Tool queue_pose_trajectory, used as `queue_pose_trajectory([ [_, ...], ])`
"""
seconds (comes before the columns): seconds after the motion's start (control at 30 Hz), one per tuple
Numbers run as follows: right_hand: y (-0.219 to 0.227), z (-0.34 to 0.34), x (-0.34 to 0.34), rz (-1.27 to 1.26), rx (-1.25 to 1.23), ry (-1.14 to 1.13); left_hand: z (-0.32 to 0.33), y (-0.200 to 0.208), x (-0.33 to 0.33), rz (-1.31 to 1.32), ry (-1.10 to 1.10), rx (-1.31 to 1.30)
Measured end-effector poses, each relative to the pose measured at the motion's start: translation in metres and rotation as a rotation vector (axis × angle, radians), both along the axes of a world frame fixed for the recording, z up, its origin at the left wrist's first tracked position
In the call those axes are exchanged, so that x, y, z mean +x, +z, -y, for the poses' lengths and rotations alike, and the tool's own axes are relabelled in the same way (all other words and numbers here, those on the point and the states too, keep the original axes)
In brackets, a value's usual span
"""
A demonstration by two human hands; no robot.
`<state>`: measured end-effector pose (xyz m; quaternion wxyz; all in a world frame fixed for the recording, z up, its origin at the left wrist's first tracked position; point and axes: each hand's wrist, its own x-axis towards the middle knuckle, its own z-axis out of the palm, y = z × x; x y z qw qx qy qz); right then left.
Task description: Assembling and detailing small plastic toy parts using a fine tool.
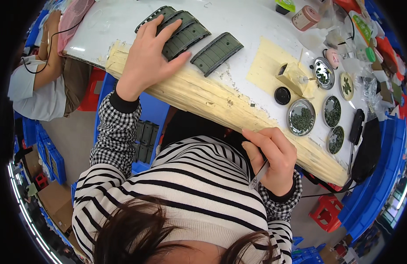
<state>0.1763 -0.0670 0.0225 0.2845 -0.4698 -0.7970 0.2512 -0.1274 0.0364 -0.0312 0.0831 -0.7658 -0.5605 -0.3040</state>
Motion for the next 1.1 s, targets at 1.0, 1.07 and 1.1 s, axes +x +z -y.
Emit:
queue_pose_trajectory([
  [1.0,0.013,0.012,-0.035,0.113,0.008,0.083,0.267,-0.234,-0.24,0.128,0.746,-0.507],
  [1.07,0.013,0.014,-0.036,0.121,0.005,0.07,0.27,-0.239,-0.239,0.079,0.736,-0.519],
  [1.1,0.013,0.014,-0.038,0.12,0.004,0.071,0.273,-0.239,-0.238,0.053,0.733,-0.528],
])
